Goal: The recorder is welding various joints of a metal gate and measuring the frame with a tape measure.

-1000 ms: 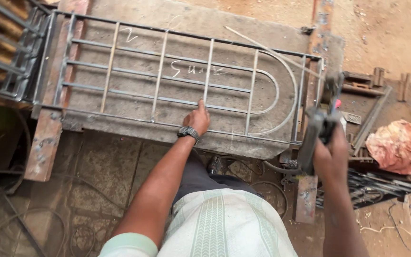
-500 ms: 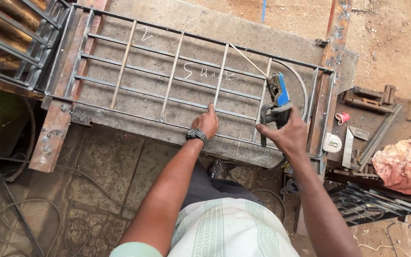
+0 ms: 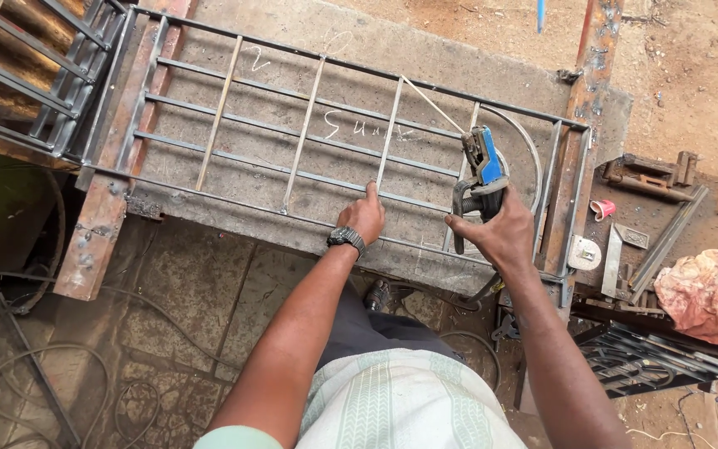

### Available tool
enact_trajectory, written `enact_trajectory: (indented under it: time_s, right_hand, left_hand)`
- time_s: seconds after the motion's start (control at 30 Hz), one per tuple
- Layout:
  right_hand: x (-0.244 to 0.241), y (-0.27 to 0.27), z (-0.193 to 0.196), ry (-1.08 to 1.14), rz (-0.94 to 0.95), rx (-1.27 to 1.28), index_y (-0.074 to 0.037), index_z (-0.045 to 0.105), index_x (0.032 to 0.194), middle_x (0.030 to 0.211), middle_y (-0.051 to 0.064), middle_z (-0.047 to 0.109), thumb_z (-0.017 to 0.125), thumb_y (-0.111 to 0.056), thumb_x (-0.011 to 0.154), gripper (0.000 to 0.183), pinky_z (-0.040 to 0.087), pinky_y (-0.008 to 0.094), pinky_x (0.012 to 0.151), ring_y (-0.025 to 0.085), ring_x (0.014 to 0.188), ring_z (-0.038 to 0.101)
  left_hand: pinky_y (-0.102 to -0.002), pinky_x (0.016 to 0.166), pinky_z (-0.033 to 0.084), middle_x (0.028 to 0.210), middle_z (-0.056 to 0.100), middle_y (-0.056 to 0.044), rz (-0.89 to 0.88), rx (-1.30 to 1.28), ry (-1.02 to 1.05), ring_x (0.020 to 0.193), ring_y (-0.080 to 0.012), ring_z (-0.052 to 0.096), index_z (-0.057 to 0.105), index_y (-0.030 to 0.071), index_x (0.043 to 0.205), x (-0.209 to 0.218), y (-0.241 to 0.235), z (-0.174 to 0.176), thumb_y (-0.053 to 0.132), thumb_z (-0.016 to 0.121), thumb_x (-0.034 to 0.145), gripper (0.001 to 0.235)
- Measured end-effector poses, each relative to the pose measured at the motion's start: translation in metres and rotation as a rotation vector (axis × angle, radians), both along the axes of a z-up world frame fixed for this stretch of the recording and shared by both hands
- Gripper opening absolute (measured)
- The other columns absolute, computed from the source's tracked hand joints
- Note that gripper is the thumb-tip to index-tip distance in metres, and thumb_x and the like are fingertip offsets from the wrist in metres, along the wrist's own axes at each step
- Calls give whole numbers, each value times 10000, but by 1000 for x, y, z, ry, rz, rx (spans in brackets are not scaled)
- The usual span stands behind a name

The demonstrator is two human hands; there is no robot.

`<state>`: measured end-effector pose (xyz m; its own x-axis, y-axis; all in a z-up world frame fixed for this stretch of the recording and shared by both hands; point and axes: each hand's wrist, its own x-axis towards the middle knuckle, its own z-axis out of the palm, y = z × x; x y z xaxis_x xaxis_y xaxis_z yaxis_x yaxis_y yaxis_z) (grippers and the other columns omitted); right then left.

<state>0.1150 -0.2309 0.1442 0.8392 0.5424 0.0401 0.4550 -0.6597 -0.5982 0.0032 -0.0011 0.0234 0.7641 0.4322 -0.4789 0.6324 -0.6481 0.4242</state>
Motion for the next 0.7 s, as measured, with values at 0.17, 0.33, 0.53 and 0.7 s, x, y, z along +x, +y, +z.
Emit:
enact_trajectory:
  time_s: [0.17,0.33,0.53,0.7]
  right_hand:
    - [1,0,1,30,-20,-23,59,574,1252,1018,206,701,901,-565,679,908,641,451,773,339,922,731]
    - [-2,-1,6,46,-18,-1,46,571,1281,1035,205,717,908,-551,672,916,634,453,808,333,933,739]
    - [-4,2,12,80,-19,0,22,598,1254,1031,178,730,908,-527,677,854,628,442,837,309,938,748]
    - [-2,1,9,73,-21,-5,26,603,1231,1000,174,723,912,-533,665,854,632,441,805,314,897,743]
  left_hand:
    - [-517,725,602,897,746,-207,-27,17,18,861,-392,743,273,115,1506,0,1,-2,290,476,1049,529]
    - [-540,735,593,892,740,-234,-4,7,-26,865,-424,734,255,105,1479,-1,0,-5,277,489,1025,539]
    - [-608,763,558,922,726,-269,29,21,-117,898,-487,699,346,108,1337,-1,0,-18,270,519,1000,412]
    - [-606,767,557,914,728,-269,22,34,-140,892,-483,705,357,105,1340,-3,0,-14,262,512,1009,398]
